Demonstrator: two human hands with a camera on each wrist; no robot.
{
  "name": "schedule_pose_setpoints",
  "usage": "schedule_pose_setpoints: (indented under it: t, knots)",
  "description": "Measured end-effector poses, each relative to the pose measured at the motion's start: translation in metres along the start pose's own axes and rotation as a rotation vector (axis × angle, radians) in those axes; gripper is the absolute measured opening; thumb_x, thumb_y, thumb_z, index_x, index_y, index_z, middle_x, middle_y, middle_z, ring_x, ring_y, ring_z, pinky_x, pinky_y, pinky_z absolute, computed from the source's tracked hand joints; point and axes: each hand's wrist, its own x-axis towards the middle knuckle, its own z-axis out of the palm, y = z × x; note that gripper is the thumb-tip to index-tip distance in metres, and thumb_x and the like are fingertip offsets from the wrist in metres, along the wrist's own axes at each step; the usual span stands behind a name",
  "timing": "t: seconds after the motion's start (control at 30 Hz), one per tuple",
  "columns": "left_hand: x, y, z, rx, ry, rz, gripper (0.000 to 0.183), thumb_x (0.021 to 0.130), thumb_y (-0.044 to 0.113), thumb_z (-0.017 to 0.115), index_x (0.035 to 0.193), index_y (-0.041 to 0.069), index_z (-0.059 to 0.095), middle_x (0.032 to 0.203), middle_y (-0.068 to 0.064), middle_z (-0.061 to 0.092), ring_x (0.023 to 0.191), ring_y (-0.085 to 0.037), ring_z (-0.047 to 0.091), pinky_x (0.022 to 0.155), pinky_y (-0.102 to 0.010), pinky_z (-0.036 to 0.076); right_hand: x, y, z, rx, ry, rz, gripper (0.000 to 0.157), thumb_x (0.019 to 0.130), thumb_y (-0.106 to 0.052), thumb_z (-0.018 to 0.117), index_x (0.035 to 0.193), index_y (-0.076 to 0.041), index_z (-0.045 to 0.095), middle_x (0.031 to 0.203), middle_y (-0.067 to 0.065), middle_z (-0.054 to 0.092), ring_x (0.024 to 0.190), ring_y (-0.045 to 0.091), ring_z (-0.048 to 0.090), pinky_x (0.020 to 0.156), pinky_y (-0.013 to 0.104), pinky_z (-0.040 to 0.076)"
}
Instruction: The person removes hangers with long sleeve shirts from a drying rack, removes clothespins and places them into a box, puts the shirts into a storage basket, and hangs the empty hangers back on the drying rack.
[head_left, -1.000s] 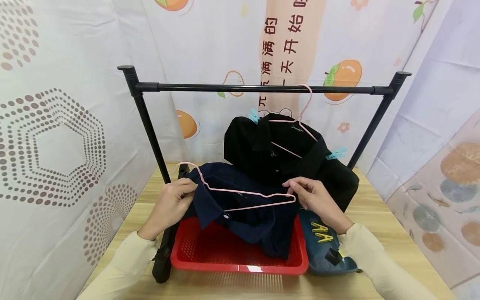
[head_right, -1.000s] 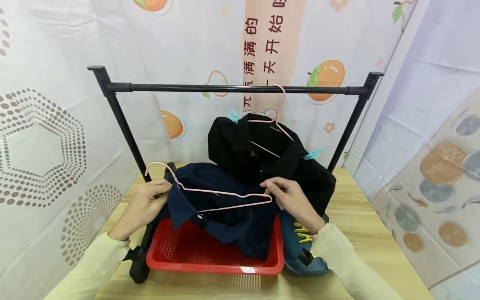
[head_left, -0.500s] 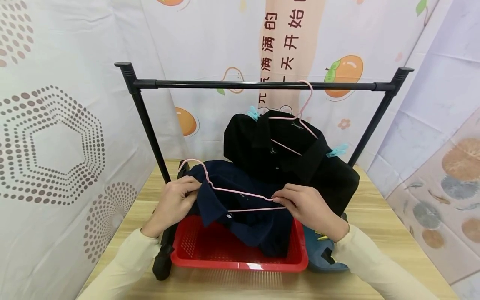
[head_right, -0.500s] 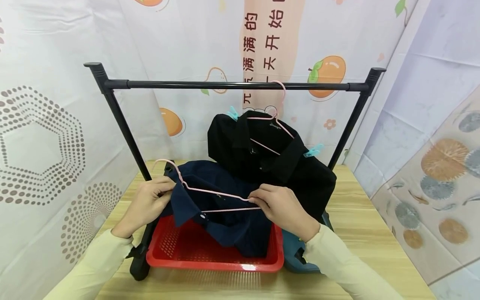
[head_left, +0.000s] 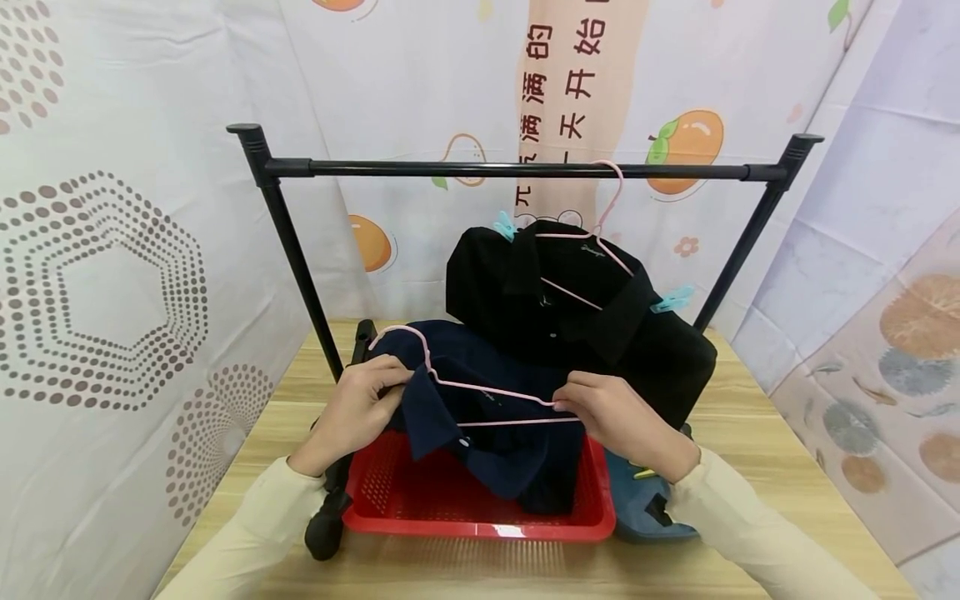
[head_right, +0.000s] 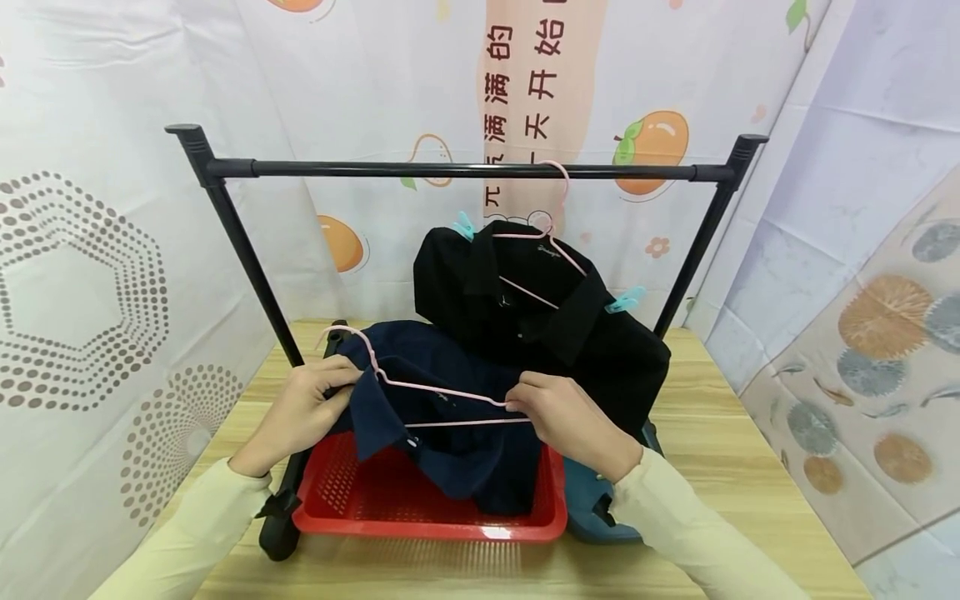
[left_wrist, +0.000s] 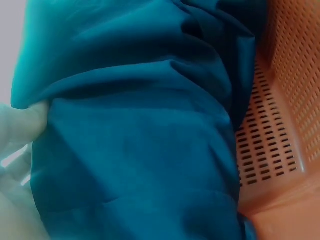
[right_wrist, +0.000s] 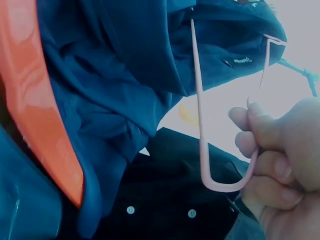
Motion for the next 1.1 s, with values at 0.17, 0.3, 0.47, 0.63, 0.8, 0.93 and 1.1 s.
schedule_pose_setpoints:
  t: [0.17, 0.3, 0.47, 0.63, 0.8, 0.93, 1.1]
  knots:
    - [-0.003, -0.003, -0.001, -0.001, -0.016, -0.012, 0.026, 0.083, -0.015, 0.076, 0.098, 0.005, 0.081, 0.088, 0.005, 0.069, 0.077, -0.008, 0.062, 0.065, -0.024, 0.050, -0.006, 0.006, -0.006, -0.021, 0.059, -0.010, 0.018, 0.085, 0.002, 0.082, 0.098, -0.010, 0.075, 0.088, -0.005, 0.063, 0.074, 0.004, 0.058, 0.072, 0.021, 0.057]
    - [-0.006, -0.004, -0.004, -0.001, -0.022, -0.026, 0.026, 0.082, -0.013, 0.078, 0.098, 0.007, 0.081, 0.086, 0.006, 0.068, 0.076, -0.007, 0.061, 0.064, -0.024, 0.049, -0.010, 0.011, -0.012, -0.046, 0.099, -0.019, 0.016, 0.086, 0.000, 0.081, 0.097, -0.011, 0.075, 0.086, -0.006, 0.063, 0.072, 0.003, 0.055, 0.067, 0.020, 0.055]
    - [-0.007, -0.005, -0.006, 0.010, -0.030, -0.038, 0.025, 0.082, -0.013, 0.078, 0.097, 0.007, 0.081, 0.087, 0.003, 0.069, 0.076, -0.008, 0.061, 0.064, -0.024, 0.050, -0.016, 0.018, -0.018, -0.060, 0.151, -0.039, 0.020, 0.082, 0.003, 0.083, 0.095, -0.011, 0.075, 0.086, -0.007, 0.064, 0.071, 0.004, 0.054, 0.065, 0.019, 0.053]
    - [-0.010, -0.005, -0.006, 0.016, -0.033, -0.046, 0.024, 0.083, -0.012, 0.079, 0.096, 0.008, 0.081, 0.087, 0.005, 0.068, 0.075, -0.007, 0.060, 0.063, -0.025, 0.049, -0.022, 0.022, -0.023, -0.046, 0.181, -0.046, 0.021, 0.082, 0.004, 0.082, 0.095, -0.011, 0.075, 0.086, -0.008, 0.063, 0.071, 0.003, 0.053, 0.066, 0.013, 0.047]
    - [-0.011, -0.006, -0.004, 0.007, -0.052, -0.043, 0.023, 0.084, -0.010, 0.078, 0.097, 0.009, 0.081, 0.087, 0.007, 0.067, 0.074, -0.006, 0.059, 0.063, -0.025, 0.050, -0.029, 0.026, -0.028, -0.047, 0.198, -0.049, 0.021, 0.083, 0.004, 0.081, 0.095, -0.012, 0.074, 0.086, -0.010, 0.062, 0.072, 0.002, 0.052, 0.066, 0.011, 0.042]
    - [-0.013, -0.007, -0.003, -0.012, -0.083, -0.038, 0.022, 0.084, -0.009, 0.078, 0.098, 0.008, 0.080, 0.088, 0.006, 0.068, 0.075, -0.006, 0.059, 0.064, -0.024, 0.050, -0.034, 0.029, -0.032, -0.047, 0.211, -0.063, 0.025, 0.081, 0.008, 0.081, 0.095, -0.013, 0.074, 0.087, -0.010, 0.063, 0.072, 0.003, 0.052, 0.066, 0.012, 0.042]
    - [-0.012, -0.008, -0.002, -0.029, -0.099, -0.011, 0.022, 0.084, -0.009, 0.079, 0.099, 0.008, 0.080, 0.087, 0.007, 0.067, 0.075, -0.005, 0.060, 0.064, -0.024, 0.050, -0.040, 0.032, -0.041, -0.053, 0.239, -0.102, 0.033, 0.075, 0.014, 0.081, 0.096, -0.011, 0.074, 0.088, -0.008, 0.064, 0.072, 0.004, 0.051, 0.064, 0.014, 0.042]
